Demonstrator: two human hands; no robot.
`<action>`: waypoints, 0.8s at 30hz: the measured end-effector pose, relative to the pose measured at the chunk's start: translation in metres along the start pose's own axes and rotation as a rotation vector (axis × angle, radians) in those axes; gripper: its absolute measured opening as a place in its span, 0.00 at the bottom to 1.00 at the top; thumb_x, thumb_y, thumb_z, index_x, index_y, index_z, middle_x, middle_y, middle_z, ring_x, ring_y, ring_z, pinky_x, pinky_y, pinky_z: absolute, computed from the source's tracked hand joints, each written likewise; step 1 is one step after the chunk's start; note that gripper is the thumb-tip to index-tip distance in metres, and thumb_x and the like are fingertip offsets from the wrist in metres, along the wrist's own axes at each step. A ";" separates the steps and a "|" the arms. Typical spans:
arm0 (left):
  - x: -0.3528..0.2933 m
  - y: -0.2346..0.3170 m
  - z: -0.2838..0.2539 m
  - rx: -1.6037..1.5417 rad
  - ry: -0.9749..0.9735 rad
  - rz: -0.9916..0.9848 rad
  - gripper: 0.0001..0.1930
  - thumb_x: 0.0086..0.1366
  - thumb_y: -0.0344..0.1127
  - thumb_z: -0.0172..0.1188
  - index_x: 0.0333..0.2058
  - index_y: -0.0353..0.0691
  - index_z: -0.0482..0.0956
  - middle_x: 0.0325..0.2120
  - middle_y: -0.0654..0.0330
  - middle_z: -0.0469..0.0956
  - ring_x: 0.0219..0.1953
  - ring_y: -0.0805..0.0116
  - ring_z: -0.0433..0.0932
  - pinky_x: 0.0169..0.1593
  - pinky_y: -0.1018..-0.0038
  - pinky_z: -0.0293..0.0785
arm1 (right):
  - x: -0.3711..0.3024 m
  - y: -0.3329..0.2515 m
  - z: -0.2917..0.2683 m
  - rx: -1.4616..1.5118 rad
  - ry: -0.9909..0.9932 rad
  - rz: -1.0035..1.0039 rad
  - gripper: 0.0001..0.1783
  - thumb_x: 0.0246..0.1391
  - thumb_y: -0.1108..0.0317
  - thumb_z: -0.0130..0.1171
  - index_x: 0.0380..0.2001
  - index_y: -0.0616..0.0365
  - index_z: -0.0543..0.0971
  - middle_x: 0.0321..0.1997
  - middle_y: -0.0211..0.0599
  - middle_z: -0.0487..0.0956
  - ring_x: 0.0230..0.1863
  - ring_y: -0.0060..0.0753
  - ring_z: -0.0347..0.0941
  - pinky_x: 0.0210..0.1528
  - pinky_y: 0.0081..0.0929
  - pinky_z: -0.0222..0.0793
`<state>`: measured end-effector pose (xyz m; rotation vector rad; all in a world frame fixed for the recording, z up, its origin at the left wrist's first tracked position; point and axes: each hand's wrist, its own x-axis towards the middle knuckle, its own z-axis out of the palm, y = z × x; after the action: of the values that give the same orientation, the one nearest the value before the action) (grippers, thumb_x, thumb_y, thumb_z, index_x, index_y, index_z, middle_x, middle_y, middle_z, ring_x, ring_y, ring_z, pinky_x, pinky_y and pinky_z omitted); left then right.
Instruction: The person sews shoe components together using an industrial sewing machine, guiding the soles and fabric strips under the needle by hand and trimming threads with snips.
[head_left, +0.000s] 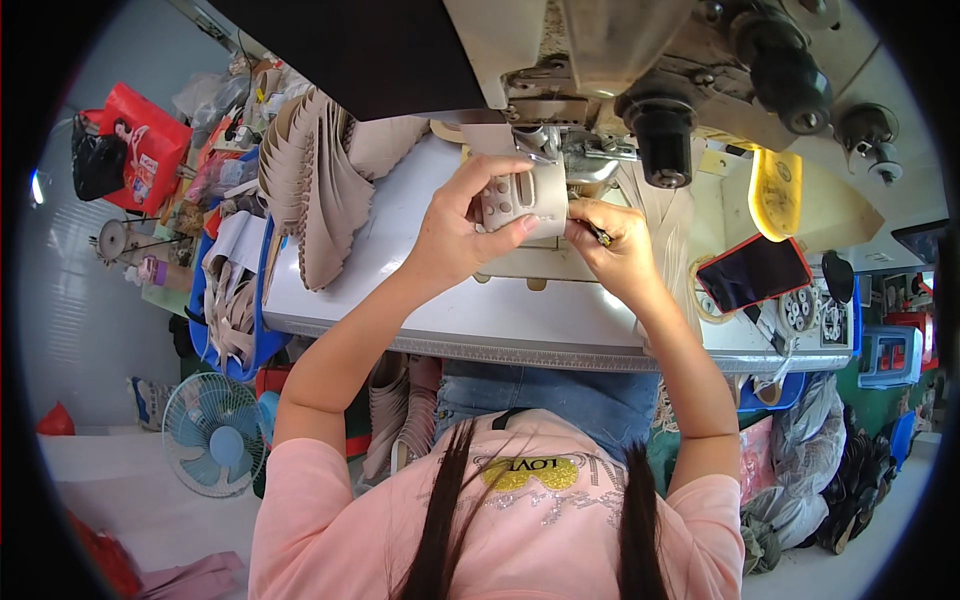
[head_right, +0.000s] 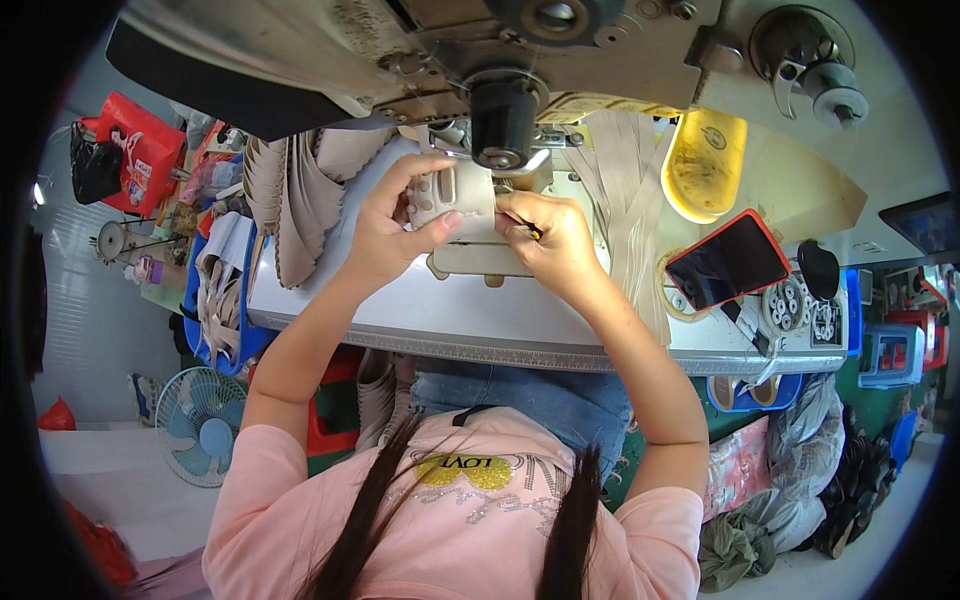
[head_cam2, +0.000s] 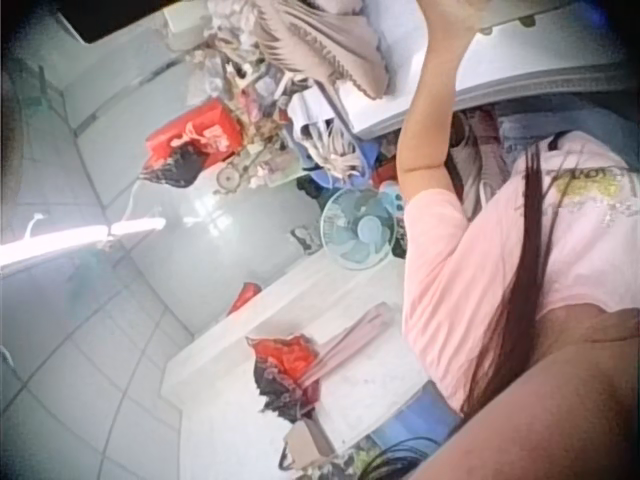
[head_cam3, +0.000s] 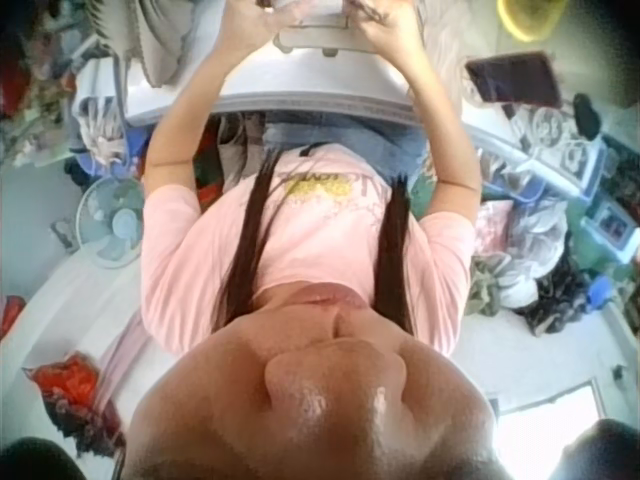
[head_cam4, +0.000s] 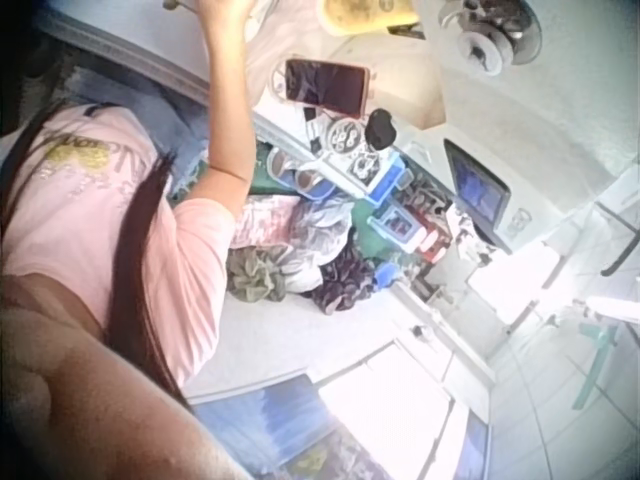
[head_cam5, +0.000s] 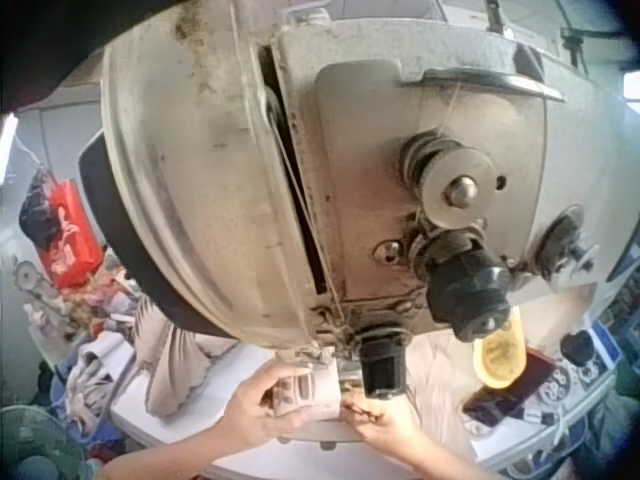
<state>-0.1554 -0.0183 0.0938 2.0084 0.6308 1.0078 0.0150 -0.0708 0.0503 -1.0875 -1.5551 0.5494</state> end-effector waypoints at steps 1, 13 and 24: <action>0.000 0.001 0.000 -0.057 -0.001 -0.054 0.19 0.47 0.27 0.58 0.40 0.40 0.67 0.29 0.64 0.66 0.28 0.79 0.66 0.30 0.84 0.66 | 0.001 -0.002 0.000 0.001 0.002 0.001 0.10 0.36 0.80 0.53 0.28 0.61 0.74 0.23 0.39 0.74 0.22 0.31 0.71 0.26 0.21 0.65; 0.019 0.009 -0.005 -0.255 0.022 -0.448 0.23 0.48 0.34 0.58 0.43 0.36 0.62 0.28 0.61 0.68 0.25 0.79 0.68 0.15 0.84 0.62 | 0.005 -0.007 -0.003 0.116 -0.071 0.110 0.07 0.40 0.78 0.52 0.28 0.61 0.74 0.22 0.40 0.74 0.22 0.27 0.71 0.27 0.20 0.65; 0.045 0.009 -0.020 -0.541 -0.084 -0.720 0.17 0.46 0.32 0.58 0.36 0.35 0.67 0.21 0.63 0.69 0.19 0.79 0.67 0.13 0.84 0.58 | -0.002 -0.006 0.004 0.168 -0.100 0.127 0.08 0.41 0.78 0.52 0.29 0.63 0.74 0.22 0.34 0.74 0.24 0.19 0.68 0.30 0.18 0.65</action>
<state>-0.1457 0.0170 0.1284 1.1959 0.8421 0.5622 0.0092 -0.0746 0.0533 -1.0473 -1.5022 0.8171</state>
